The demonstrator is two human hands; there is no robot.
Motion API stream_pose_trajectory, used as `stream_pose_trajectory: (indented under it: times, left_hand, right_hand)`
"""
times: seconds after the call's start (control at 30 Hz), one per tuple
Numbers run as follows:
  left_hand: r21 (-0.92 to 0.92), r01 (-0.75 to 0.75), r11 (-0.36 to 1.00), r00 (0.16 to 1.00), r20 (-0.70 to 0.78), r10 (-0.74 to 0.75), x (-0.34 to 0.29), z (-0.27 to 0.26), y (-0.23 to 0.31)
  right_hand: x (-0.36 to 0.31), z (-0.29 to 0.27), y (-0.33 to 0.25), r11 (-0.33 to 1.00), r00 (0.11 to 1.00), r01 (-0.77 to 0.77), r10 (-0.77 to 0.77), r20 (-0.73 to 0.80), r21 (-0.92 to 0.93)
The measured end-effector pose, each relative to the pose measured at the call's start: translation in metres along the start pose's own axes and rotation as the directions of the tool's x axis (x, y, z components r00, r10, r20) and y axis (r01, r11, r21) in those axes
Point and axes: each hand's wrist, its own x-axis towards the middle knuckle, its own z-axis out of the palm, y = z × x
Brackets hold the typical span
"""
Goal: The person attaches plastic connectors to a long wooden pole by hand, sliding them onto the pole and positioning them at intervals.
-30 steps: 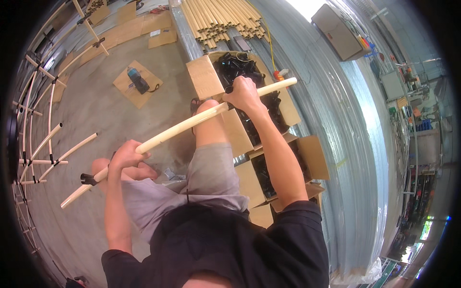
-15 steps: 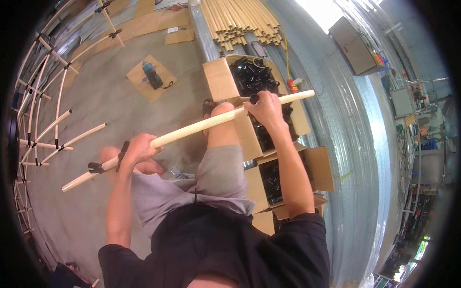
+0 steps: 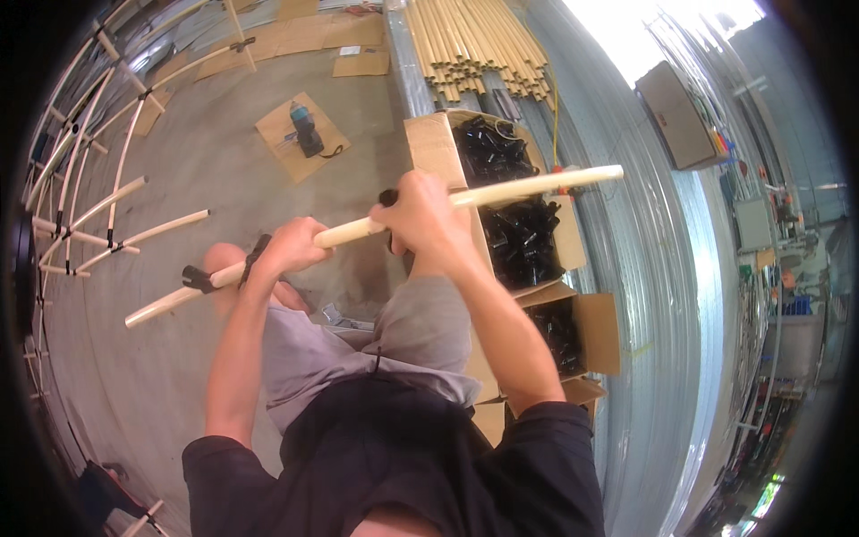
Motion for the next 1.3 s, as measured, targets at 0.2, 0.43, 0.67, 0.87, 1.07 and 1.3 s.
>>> stream_pose_trajectory:
  times: [0.2,0.43,0.67,0.87,1.07,1.3]
  left_hand:
    - [-0.001,0.06,0.998,0.981,0.187,-0.058,0.003,0.002,0.008]
    - [-0.462,-0.343,0.818,0.928,-0.034,0.371,0.02,0.022,0.007]
    - [-0.69,-0.062,0.721,0.956,0.166,0.241,0.024,0.013,0.016]
    - [-0.694,-0.086,0.714,0.958,0.14,0.251,0.027,0.017,0.013]
    - [-0.669,-0.131,0.731,0.92,0.194,0.341,0.037,0.023,0.003]
    - [-0.636,-0.156,0.756,0.934,0.155,0.322,0.031,0.017,0.014]
  right_hand:
    - [0.008,0.055,-0.004,0.985,0.986,0.167,-0.167,-0.009,0.035]
    - [0.013,0.06,-0.005,0.977,0.977,0.213,-0.212,-0.038,0.025]
    - [0.014,0.055,0.002,0.983,0.987,0.158,-0.156,-0.026,0.093]
    - [0.019,0.035,0.01,0.965,0.964,0.242,-0.251,0.085,0.105]
    - [0.011,0.034,0.059,0.723,0.758,0.648,-0.644,-0.105,0.239]
    - [0.023,0.056,0.056,0.783,0.908,0.27,-0.4,0.122,0.56]
